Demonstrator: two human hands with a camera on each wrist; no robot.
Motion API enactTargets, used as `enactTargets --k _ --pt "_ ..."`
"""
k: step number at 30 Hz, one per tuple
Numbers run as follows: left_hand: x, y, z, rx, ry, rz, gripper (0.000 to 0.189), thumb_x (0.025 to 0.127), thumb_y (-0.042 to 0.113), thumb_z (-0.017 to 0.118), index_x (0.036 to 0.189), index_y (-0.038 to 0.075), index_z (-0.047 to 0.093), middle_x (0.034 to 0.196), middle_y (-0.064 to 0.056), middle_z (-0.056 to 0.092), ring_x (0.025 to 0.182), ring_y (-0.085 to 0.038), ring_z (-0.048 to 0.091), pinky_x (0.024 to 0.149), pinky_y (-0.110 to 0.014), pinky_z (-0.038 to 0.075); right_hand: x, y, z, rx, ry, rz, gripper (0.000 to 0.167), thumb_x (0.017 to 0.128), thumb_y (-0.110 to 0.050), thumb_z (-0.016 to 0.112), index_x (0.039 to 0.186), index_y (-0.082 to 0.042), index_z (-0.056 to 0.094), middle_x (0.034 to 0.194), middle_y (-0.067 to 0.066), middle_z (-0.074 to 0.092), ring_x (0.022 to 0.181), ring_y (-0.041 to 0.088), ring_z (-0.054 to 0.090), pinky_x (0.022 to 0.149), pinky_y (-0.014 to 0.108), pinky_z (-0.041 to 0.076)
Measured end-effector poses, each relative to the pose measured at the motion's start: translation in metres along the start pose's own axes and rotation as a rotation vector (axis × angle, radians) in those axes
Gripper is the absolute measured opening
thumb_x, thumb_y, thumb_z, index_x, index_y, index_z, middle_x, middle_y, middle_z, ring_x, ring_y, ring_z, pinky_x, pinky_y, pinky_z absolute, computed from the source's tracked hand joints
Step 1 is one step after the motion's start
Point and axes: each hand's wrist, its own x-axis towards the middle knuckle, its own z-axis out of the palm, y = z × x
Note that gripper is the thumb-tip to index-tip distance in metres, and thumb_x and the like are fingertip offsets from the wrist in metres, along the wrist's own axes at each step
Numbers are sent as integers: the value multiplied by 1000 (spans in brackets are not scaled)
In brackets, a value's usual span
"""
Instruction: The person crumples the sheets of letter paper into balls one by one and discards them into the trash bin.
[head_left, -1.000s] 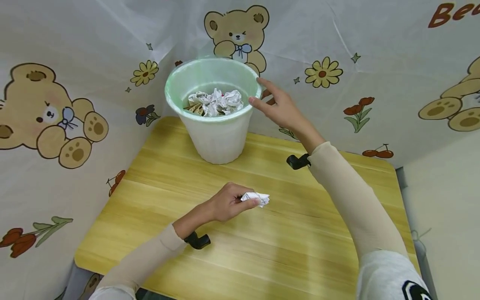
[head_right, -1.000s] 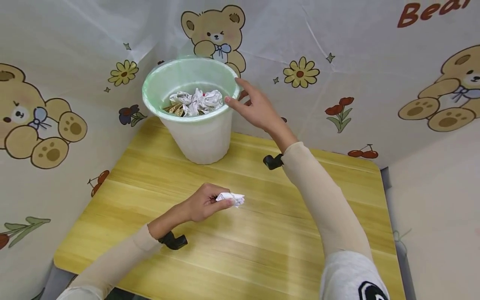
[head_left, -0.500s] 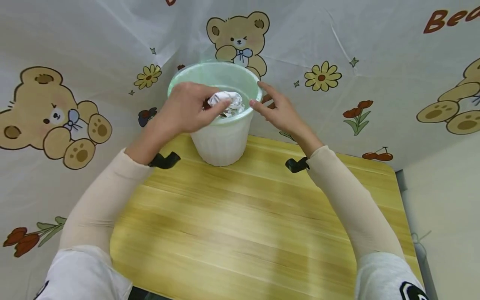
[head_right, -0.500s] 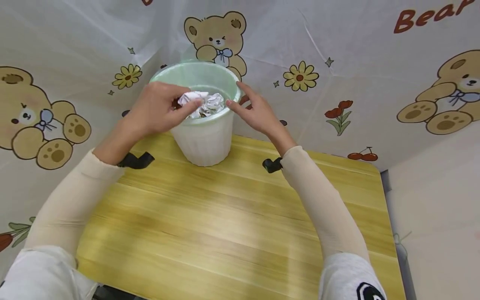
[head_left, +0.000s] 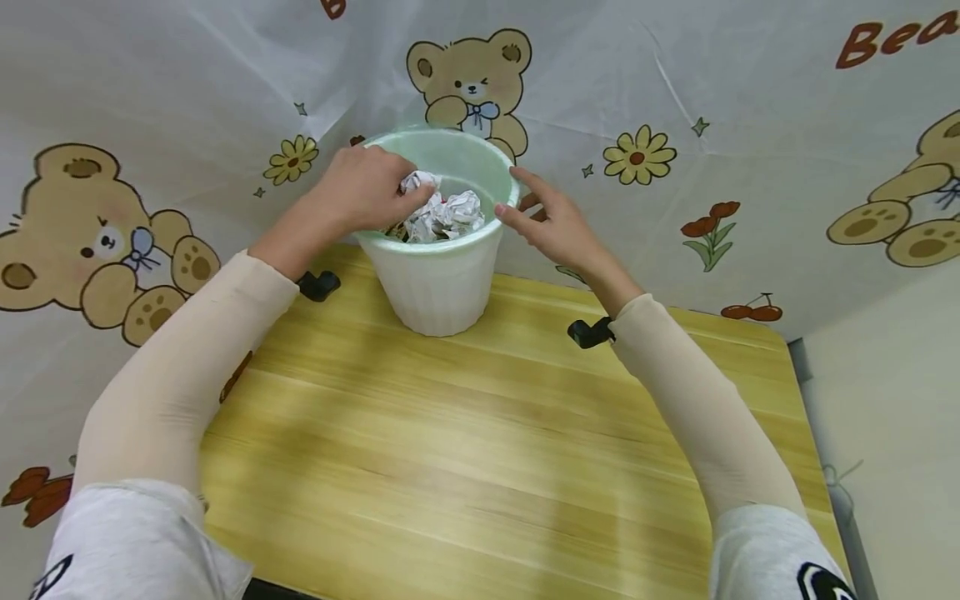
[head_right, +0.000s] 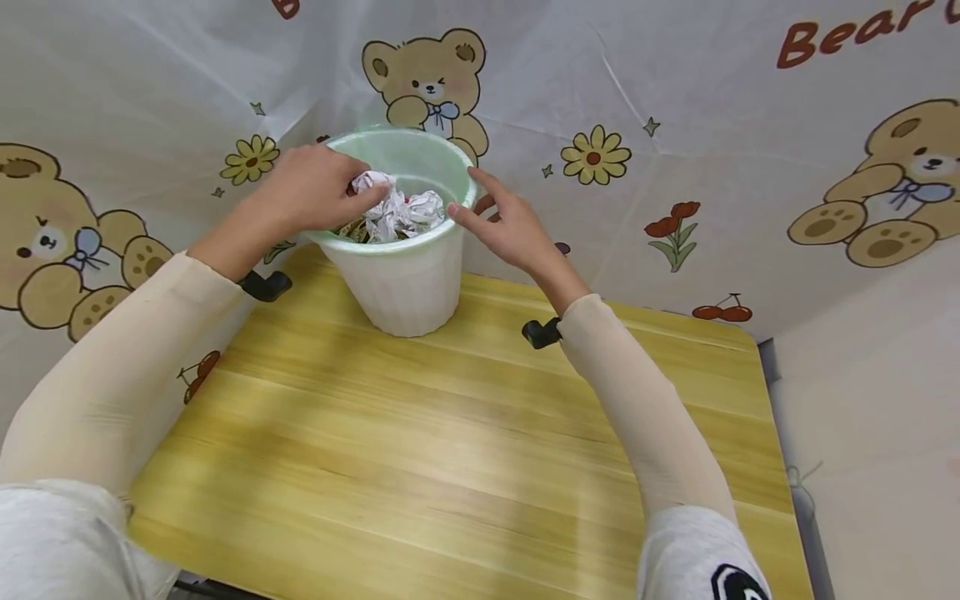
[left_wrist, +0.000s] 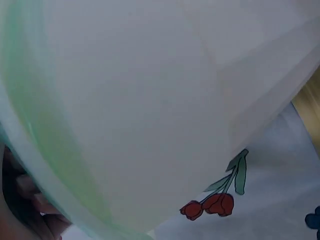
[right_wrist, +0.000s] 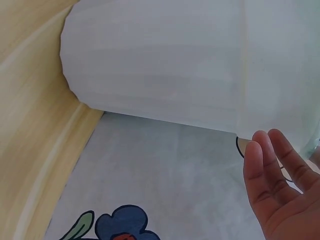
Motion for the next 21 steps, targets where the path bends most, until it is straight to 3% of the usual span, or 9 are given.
enactTargets --k 6,12,15,17,21 --pt "-3 -2 -4 35 -21 -114 84 99 86 34 110 10 66 104 -14 74 87 -38 67 71 -55 55 2 1 2 13 7 -4 80 103 -62 62 171 -36 27 134 13 64 100 26 67 83 36 58" --pt "-11 4 -2 -15 35 -115 73 102 79 40 112 11 65 99 -13 71 84 -37 63 70 -53 51 -1 1 3 12 3 4 80 104 -63 60 171 -37 25 136 13 64 105 26 68 85 36 59" --pt "-19 13 2 -69 134 -113 61 105 70 46 110 12 64 91 -9 68 79 -32 60 67 -49 48 -4 1 2 14 3 -7 80 105 -63 58 172 -38 24 140 13 65 108 26 69 88 39 60" --pt "-26 21 7 -119 235 -93 53 107 63 50 109 12 64 84 -7 65 73 -30 57 65 -45 45 -8 4 2 22 8 -24 77 106 -60 58 171 -36 25 141 13 65 107 27 70 88 40 60" --pt "-41 47 24 -207 468 37 37 108 47 60 102 10 66 75 -5 62 64 -24 55 57 -37 41 -26 19 1 7 19 -55 71 109 -52 57 170 -27 32 139 14 65 100 28 71 84 36 59"
